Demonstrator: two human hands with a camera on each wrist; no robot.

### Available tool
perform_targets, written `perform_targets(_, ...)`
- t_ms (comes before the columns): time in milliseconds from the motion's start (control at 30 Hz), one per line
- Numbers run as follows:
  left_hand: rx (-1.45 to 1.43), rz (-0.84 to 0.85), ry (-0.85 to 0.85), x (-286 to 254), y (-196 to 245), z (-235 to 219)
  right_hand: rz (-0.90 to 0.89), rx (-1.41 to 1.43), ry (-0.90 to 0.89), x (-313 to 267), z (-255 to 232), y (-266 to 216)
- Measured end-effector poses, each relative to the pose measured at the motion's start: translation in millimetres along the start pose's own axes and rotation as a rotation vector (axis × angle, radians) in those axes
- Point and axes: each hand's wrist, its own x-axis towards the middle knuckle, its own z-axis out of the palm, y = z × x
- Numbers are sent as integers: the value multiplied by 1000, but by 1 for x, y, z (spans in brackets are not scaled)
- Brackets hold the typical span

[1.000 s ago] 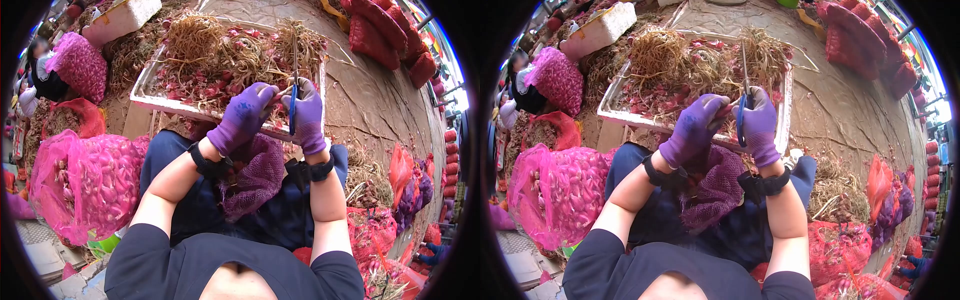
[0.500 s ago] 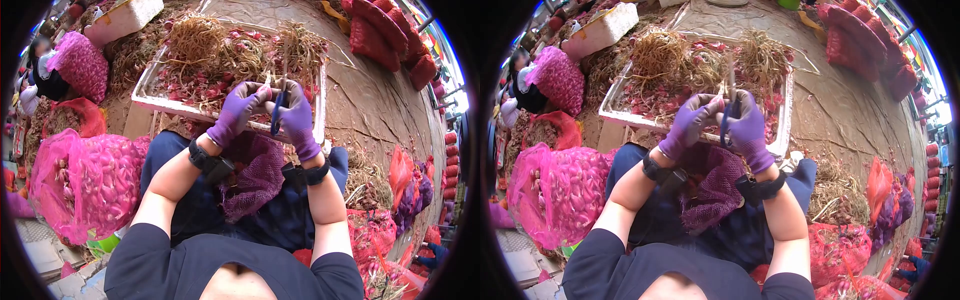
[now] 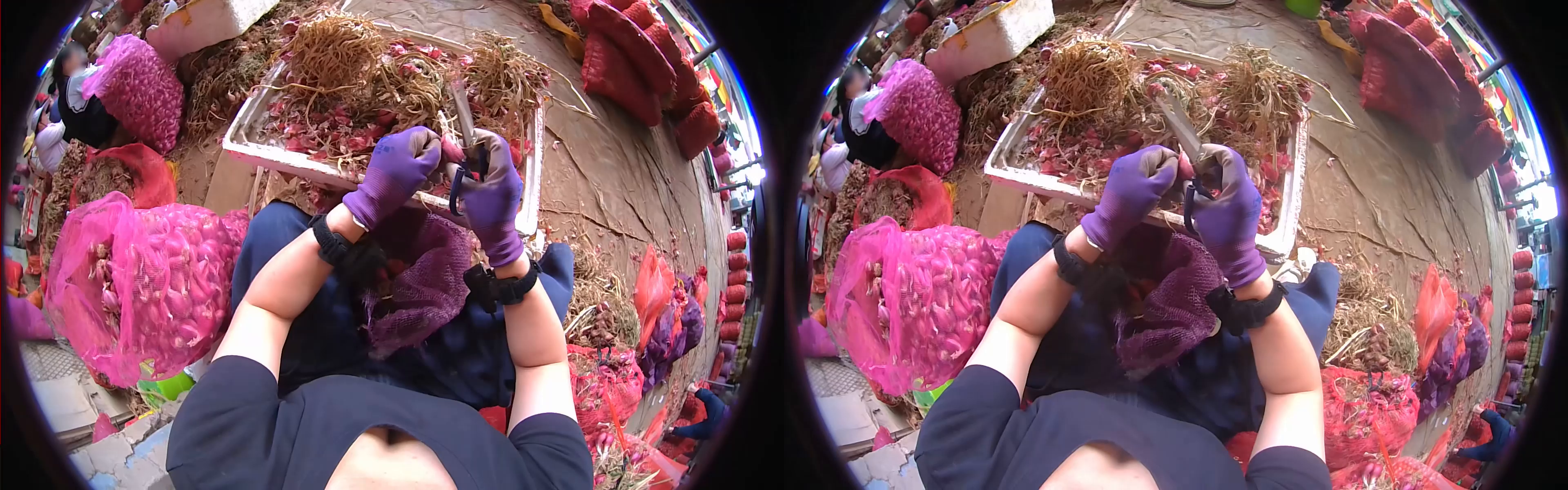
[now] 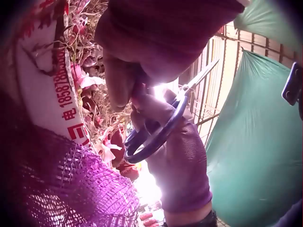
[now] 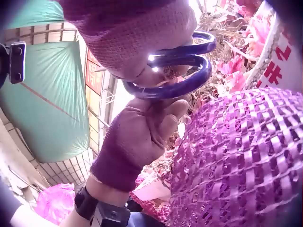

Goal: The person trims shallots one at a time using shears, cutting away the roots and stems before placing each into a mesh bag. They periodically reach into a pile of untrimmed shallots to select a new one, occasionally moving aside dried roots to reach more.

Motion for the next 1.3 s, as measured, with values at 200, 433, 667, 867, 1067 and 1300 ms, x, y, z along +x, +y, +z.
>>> perform_targets(200,-268,-26,-48,11,-13,-3,-6,126,18,2,-4,3)
perform_targets(433,-340,-115,-125,4,0,-14,-246,-19,1,1,-4,3)
perform_targets(667,-268,-99,-104,7,-8,-15,-128,64,-22,-3,-2,7)
perform_targets(867,-352,-120,-225,10,2,-21,-123,5,-13,0,-6,4)
perform_targets(1067,-327,-88,-152,8,-8,-22,-272,-82,-42,-3,-2,2)
perform_targets(1300,208,222,111,10,-24,-18,-318,-128,-57,-6,2,1)
